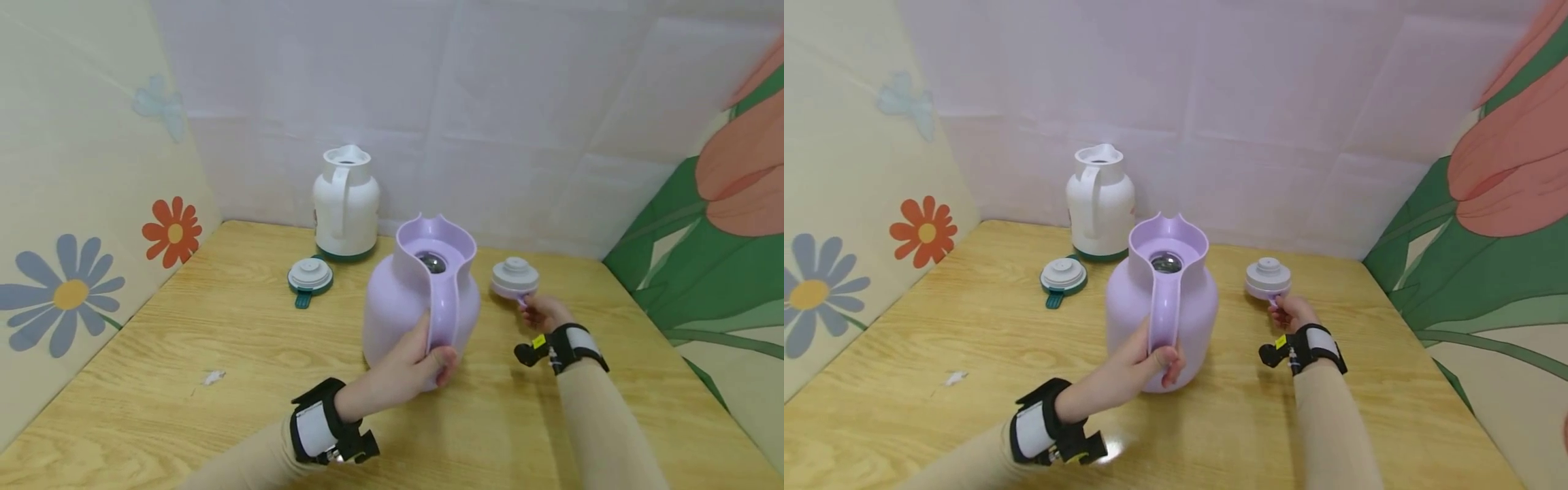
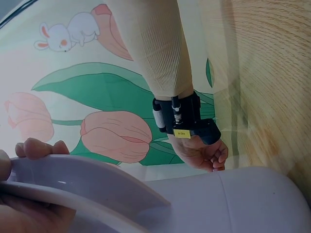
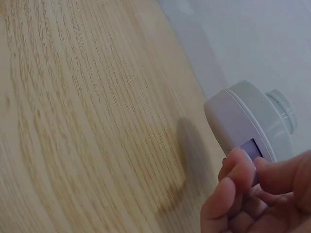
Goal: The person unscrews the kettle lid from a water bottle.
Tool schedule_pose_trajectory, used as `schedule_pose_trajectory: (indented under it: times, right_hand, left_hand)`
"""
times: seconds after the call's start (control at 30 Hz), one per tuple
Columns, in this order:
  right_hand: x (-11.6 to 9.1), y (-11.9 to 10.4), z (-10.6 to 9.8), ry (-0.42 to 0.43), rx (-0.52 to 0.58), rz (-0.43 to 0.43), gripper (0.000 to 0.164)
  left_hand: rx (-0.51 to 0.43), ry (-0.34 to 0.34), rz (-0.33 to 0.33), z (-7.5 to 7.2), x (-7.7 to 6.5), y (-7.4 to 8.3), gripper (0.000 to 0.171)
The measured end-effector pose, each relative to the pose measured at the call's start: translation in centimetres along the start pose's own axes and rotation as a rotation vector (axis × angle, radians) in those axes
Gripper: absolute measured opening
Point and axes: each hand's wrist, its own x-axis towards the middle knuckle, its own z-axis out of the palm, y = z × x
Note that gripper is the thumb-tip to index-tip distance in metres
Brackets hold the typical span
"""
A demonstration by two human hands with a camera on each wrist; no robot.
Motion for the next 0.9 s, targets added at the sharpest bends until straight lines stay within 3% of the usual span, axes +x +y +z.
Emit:
schedule_pose_trajectory:
  times: [0.17,0.27,0.43,0.5,0.6,0.73,0.83,0.9]
  right_hand:
    - [10.3,3.3,-7.3,-0.103,0.094,-0.019,0.012]
    - [14.8,5.1,-10.5,-0.117,0.117,-0.021,0.008]
    - [16.7,5.9,-12.2,-0.146,0.105,-0.047,0.01]
    - [16.1,6.0,-12.0,-0.08,0.076,-0.049,0.009]
    - [14.3,5.8,-11.2,-0.059,0.041,-0.091,0.013]
    - [7.5,3.7,-5.9,0.074,-0.125,-0.102,0.02]
    - [1.9,1.5,-1.3,0.207,-0.3,-0.036,0.021]
    - [-0.2,0.8,0.4,0.264,-0.441,-0.035,0.023]
  left_hand:
    - [-0.001,0.007,-0.026,0.0,-0.1,0.1,0.013]
    - [0.012,0.015,-0.042,0.0,0.0,0.1,0.013]
    - [0.032,0.025,-0.037,0.0,0.1,0.0,0.012]
    - [0.032,0.02,-0.027,0.1,0.2,-0.1,0.012]
    - [0.034,0.015,-0.019,0.1,0.3,-0.2,0.011]
    - [0.022,0.011,-0.02,0.1,0.3,-0.3,0.012]
    - [0.014,0.015,-0.031,0.1,0.3,-0.2,0.013]
    - [0.016,0.019,-0.031,0.0,0.2,-0.2,0.013]
